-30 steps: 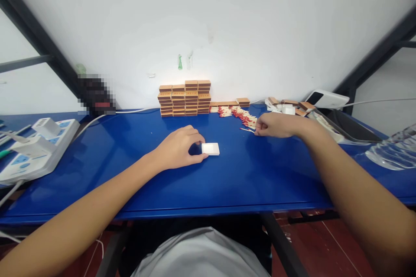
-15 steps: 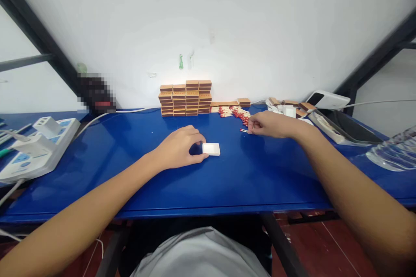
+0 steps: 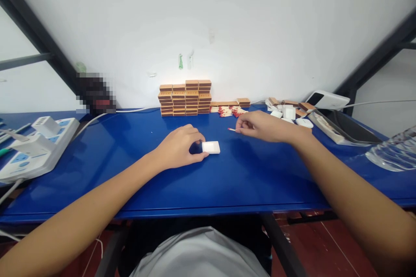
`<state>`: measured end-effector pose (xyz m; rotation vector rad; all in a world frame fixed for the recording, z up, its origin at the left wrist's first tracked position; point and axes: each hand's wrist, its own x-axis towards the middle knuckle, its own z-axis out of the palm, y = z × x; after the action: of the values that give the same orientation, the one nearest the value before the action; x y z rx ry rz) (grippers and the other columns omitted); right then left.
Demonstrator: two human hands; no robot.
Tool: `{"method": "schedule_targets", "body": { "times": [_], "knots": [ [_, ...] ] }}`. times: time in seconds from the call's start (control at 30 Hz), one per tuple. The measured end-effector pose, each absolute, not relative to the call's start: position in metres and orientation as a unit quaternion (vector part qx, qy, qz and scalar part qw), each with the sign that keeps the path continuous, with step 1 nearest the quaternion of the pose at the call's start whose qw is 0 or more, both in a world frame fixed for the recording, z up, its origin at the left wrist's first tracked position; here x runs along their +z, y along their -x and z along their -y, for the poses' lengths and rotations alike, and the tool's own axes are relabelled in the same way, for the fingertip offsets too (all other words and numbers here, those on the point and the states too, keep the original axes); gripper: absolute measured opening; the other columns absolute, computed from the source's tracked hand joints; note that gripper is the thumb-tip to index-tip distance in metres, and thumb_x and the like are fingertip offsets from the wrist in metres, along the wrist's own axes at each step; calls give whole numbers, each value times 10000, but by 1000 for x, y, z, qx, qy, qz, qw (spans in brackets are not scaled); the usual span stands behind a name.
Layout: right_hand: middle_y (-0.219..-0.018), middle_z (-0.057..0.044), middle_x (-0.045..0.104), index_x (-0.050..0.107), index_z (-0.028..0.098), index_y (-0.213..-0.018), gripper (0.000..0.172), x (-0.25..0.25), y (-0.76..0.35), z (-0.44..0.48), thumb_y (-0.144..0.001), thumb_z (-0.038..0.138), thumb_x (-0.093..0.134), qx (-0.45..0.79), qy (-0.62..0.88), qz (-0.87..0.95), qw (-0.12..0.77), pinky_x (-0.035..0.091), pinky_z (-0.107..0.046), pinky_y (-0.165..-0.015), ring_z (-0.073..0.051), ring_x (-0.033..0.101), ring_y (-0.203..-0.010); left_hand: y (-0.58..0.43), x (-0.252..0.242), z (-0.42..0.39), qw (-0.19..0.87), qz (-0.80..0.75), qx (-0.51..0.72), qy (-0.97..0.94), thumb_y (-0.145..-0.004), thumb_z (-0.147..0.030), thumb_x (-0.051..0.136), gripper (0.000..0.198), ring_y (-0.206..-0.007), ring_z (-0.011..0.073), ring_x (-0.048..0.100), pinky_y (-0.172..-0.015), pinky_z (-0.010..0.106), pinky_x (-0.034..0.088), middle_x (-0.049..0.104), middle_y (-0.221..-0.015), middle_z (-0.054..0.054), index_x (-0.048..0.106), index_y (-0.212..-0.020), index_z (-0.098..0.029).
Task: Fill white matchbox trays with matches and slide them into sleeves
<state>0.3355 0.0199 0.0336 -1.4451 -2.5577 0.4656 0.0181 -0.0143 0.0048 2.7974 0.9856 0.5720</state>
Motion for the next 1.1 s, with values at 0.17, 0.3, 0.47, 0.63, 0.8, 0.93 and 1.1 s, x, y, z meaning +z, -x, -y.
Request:
{"method": "schedule_targets", "body": {
  "times": [0.17, 0.3, 0.47, 0.63, 0.8, 0.93, 1.1],
  "knots": [
    [-855, -54, 690, 691, 200, -939, 191, 32, -289, 12, -1007, 340, 580, 147, 397, 896, 135, 370, -310, -683, -186, 566, -725, -20, 3, 14, 48, -326, 205, -922, -927, -374, 812, 216, -923, 243, 639, -792, 368, 501, 746, -932, 38, 752, -1042, -200],
    [-937, -71, 695, 683, 192, -950, 124, 18, -273, 19, -1005, 239, 581, 122, 385, 908, 111, 364, -311, -713, -189, 575, -774, -21, 2, 14, 43, -322, 206, -923, -933, -396, 802, 227, -909, 243, 638, -784, 369, 503, 734, -907, 41, 708, -961, -192],
    [-921, -65, 708, 711, 196, -967, 131, 20, -274, 17, -1003, 270, 609, 146, 373, 909, 116, 382, -309, -723, -193, 589, -786, -21, 3, 15, 41, -315, 207, -925, -937, -378, 795, 202, -901, 240, 636, -773, 367, 499, 730, -899, 39, 712, -963, -196],
    [-795, -57, 716, 749, 201, -910, 260, 39, -319, -6, -997, 402, 608, 104, 472, 863, 147, 392, -329, -692, -198, 593, -700, -20, 5, 16, 52, -318, 207, -924, -951, -384, 789, 206, -914, 238, 641, -791, 373, 509, 741, -929, 41, 757, -1051, -208],
    [-693, -46, 707, 761, 234, -800, 314, 35, -385, -46, -885, 535, 731, 60, 579, 811, 55, 460, -368, -773, -221, 617, -694, -17, 5, 15, 59, -325, 194, -924, -956, -399, 780, 216, -923, 244, 643, -781, 376, 509, 745, -945, 49, 764, -1066, -213],
    [-723, -62, 747, 789, 235, -840, 260, 26, -396, -56, -859, 486, 725, 85, 601, 794, 16, 474, -359, -710, -251, 658, -739, -17, 6, 15, 57, -325, 196, -924, -964, -404, 771, 222, -936, 246, 648, -801, 381, 516, 755, -969, 57, 765, -1070, -210],
    [-822, -79, 784, 759, 205, -825, 202, 22, -382, -54, -857, 392, 690, 115, 592, 797, 12, 458, -342, -674, -234, 676, -735, -16, 6, 15, 57, -327, 189, -924, -964, -411, 767, 225, -930, 246, 645, -791, 382, 515, 752, -961, 54, 770, -1072, -214]
  ]
}}
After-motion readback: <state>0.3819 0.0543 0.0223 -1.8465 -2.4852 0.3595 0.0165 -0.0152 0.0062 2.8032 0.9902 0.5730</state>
